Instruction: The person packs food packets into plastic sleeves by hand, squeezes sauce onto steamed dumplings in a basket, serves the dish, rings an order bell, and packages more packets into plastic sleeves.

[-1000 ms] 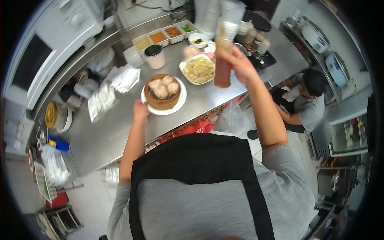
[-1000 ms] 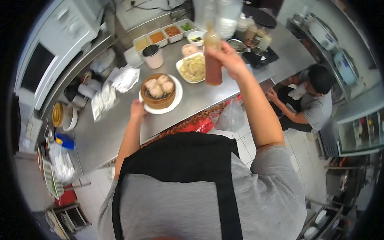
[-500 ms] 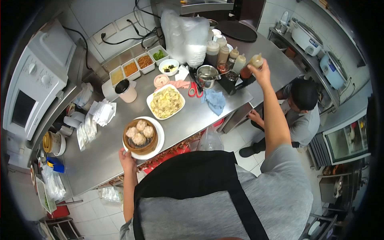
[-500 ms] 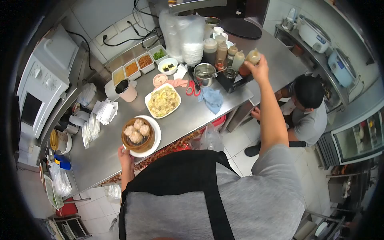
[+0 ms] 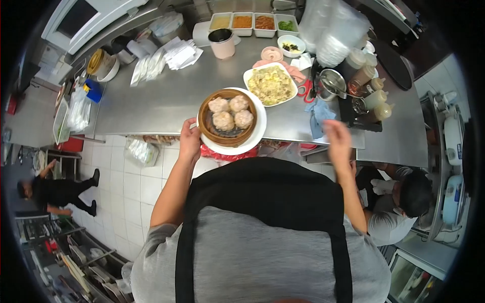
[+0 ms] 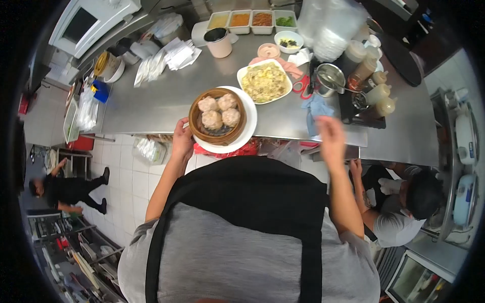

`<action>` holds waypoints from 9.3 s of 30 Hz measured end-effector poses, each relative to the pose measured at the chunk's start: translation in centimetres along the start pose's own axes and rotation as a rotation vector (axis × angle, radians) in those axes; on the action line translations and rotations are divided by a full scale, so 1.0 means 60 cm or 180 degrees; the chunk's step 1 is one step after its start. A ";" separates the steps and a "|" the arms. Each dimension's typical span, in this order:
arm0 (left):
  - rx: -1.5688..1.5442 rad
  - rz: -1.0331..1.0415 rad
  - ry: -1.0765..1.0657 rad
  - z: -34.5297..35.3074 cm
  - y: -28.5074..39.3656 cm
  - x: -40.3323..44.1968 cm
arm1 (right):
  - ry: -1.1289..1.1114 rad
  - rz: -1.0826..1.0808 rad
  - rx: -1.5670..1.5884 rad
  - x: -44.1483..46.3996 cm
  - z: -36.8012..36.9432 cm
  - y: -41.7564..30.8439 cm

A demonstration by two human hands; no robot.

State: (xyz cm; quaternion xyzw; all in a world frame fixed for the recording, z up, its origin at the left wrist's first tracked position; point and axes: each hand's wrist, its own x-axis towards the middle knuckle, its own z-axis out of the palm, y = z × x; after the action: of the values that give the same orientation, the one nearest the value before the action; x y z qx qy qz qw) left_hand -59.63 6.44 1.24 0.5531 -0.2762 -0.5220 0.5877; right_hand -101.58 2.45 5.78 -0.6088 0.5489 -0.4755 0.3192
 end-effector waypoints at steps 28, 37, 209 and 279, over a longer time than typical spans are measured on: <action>0.0489 0.1196 -0.0168 0.193 0.085 0.038 | 0.1395 0.0446 0.2424 0.205 -0.430 -0.125; 0.3965 0.1183 0.2942 0.072 -0.077 0.069 | 0.2467 0.0401 0.3052 0.482 -0.636 0.128; 0.0330 0.0787 -0.1724 -0.261 0.216 0.080 | -0.2008 -0.0065 0.1604 0.127 0.638 -0.254; 0.4063 0.2060 0.0781 -0.620 0.159 0.290 | -0.0501 -0.1649 -0.0697 0.048 0.868 -0.160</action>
State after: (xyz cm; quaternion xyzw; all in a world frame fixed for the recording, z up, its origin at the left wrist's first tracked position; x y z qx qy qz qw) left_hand -17.90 2.40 -2.98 0.7334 -0.6089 0.0068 0.3022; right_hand -49.85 -5.46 -2.75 -0.7946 0.3968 -0.4304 0.1612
